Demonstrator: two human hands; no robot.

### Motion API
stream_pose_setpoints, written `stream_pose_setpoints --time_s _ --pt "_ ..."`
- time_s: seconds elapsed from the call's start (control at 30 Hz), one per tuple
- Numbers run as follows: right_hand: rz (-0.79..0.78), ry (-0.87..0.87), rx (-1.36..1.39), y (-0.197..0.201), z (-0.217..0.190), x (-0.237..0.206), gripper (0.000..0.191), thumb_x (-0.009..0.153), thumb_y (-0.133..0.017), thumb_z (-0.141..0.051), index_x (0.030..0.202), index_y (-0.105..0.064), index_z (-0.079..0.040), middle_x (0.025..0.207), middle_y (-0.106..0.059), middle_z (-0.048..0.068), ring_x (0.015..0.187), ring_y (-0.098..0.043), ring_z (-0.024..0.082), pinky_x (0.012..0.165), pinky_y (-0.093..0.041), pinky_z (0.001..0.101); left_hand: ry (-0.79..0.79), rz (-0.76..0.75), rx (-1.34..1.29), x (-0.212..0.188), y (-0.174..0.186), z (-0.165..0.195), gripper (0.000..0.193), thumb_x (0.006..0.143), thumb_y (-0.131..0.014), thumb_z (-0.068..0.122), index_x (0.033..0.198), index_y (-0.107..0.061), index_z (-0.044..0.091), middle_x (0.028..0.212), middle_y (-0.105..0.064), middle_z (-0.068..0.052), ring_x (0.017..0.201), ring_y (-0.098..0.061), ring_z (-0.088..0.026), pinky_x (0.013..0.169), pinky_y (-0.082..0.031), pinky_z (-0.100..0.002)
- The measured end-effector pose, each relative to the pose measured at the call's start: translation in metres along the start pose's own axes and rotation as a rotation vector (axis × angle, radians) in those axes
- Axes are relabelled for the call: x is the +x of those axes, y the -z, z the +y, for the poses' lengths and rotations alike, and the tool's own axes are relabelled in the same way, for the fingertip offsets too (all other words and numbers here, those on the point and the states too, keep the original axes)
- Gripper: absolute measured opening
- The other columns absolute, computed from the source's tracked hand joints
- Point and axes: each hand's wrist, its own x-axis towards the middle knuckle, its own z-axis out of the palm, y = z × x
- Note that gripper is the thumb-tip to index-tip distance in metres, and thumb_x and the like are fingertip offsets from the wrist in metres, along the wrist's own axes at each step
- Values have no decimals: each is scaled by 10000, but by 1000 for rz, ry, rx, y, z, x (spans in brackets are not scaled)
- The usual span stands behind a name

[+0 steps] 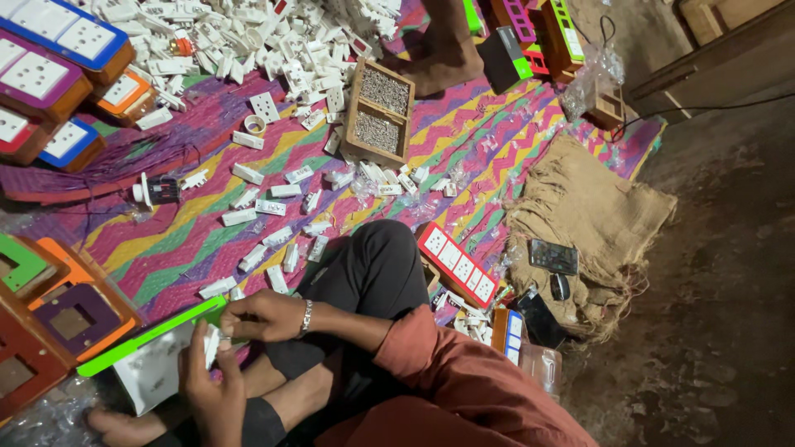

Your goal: The person sits cross-legged on a floor mat and assembles small white electrical switch and socket components by hand, fitting parts together one at a time and placing finished pieces into an open green and white box. Loose components, boxes, and a tray of small hardware are spread on the mat around them.

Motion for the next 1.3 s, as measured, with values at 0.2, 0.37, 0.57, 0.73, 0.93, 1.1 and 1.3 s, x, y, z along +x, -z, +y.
stream_pose_setpoints --time_s 0.2,0.37,0.57,0.73,0.93,1.1,1.3 --pt "76 12 -164 -6 0 -2 264 936 -733 -219 1115 -684 -31 882 -698 87 779 -693 195 723 -544 338 134 41 -265 -7 -4 -6 398 1051 -605 115 1401 -530 -58 1160 -625 -156 991 -620 -245 884 -508 -357" --pt "211 293 -478 -10 0 -6 116 1012 -665 -191 1088 -687 -106 912 -666 70 857 -675 241 764 -523 352 468 -61 -562 -8 -9 -16 432 1066 -544 94 1482 -496 -10 890 -541 -63 692 -479 -100 639 -426 -243" --pt "131 302 -539 -16 4 -7 104 1014 -642 -178 1047 -642 -79 959 -613 95 873 -644 278 740 -504 388 656 -61 -865 -10 -6 -28 403 1065 -541 111 1448 -522 -13 1033 -620 -52 752 -518 -87 656 -436 -244" --pt "252 121 -388 -19 7 -8 126 1017 -627 -217 1074 -633 -105 976 -619 60 860 -661 246 738 -522 366 583 -50 -928 -13 -12 -40 395 1047 -544 110 1427 -455 50 1092 -609 -33 780 -513 -89 701 -446 -259" --pt "204 239 -661 -26 8 -12 211 929 -710 -260 1092 -682 -129 955 -629 58 866 -671 240 703 -531 365 575 -30 -678 -21 -18 -44 357 1150 -449 222 1471 -411 72 925 -512 -35 758 -459 -111 694 -398 -267" --pt "149 208 -595 -31 10 -13 329 928 -703 -277 1226 -680 -141 1043 -658 33 912 -689 212 727 -563 338 541 27 -603 -18 -14 -37 359 1147 -426 227 1462 -371 63 997 -509 5 785 -474 -91 698 -416 -260" --pt "197 218 -608 -37 8 -19 331 965 -672 -221 1273 -659 -101 1062 -659 56 917 -695 238 737 -566 346 434 -3 -379 -12 -3 -17 346 1142 -448 219 1425 -430 21 840 -519 -46 711 -469 -133 641 -404 -278"
